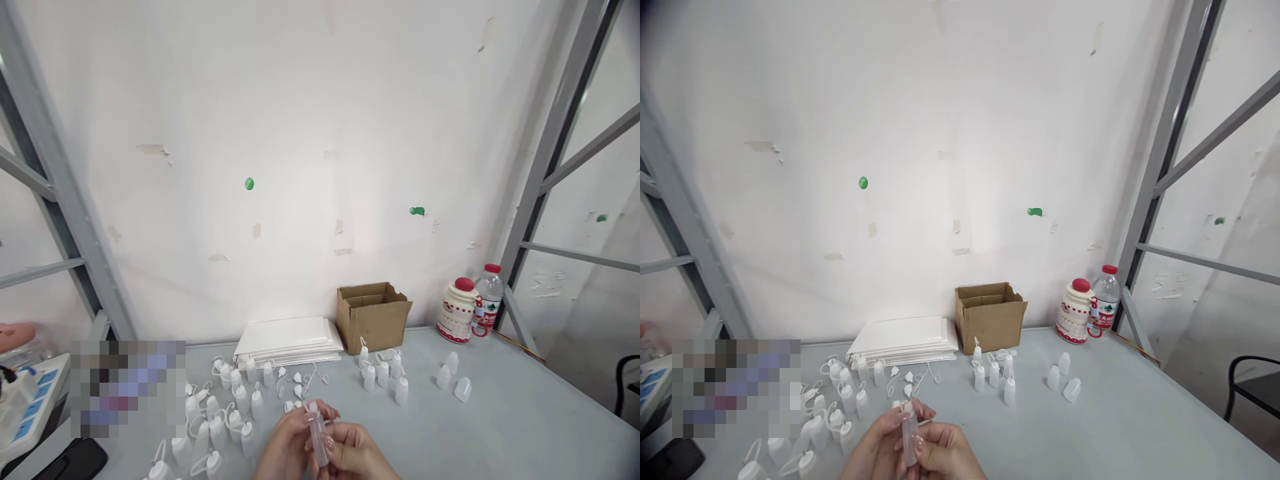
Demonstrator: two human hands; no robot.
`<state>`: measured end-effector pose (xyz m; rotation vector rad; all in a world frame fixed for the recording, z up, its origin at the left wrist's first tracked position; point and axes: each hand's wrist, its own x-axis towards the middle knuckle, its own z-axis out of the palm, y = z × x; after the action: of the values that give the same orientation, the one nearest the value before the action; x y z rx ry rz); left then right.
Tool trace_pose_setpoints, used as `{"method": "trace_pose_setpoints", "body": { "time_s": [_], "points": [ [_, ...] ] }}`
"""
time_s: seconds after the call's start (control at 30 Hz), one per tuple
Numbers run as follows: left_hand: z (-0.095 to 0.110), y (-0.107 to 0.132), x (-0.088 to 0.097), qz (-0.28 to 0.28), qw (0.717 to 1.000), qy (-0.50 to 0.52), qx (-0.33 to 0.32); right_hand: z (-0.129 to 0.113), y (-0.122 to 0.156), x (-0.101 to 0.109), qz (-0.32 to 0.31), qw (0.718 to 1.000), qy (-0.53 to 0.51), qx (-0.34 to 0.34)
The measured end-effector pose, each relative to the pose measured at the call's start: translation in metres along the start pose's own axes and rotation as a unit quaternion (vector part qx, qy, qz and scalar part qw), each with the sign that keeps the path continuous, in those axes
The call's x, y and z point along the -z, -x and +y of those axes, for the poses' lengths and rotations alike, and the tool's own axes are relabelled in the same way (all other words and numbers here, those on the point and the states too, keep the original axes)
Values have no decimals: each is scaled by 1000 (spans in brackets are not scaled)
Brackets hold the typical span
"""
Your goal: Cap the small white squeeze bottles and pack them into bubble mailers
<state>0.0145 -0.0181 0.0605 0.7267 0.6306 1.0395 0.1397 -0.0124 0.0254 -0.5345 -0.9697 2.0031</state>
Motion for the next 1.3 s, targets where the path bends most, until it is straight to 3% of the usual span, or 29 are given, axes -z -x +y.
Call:
{"method": "trace_pose_setpoints", "body": {
  "time_s": [0.27,0.57,0.73,0.87,0.97,1.3],
  "points": [
    [5,4,-2,-8,999,-33,-11,-5,2,-5,-49,998,-47,-16],
    [6,-1,4,-24,993,-111,-41,3,-4,11,-75,997,-20,8],
    [3,-3,5,6,999,-39,-31,-1,-4,4,-46,998,-45,8],
    [3,-4,5,-24,999,16,-23,-3,-3,0,-31,998,-60,-4],
    [4,-4,4,-41,998,23,-38,-5,-2,-1,-24,998,-61,-7],
    [1,-5,6,-18,999,22,-30,-5,-2,-1,-44,995,-88,15]
  ]
}}
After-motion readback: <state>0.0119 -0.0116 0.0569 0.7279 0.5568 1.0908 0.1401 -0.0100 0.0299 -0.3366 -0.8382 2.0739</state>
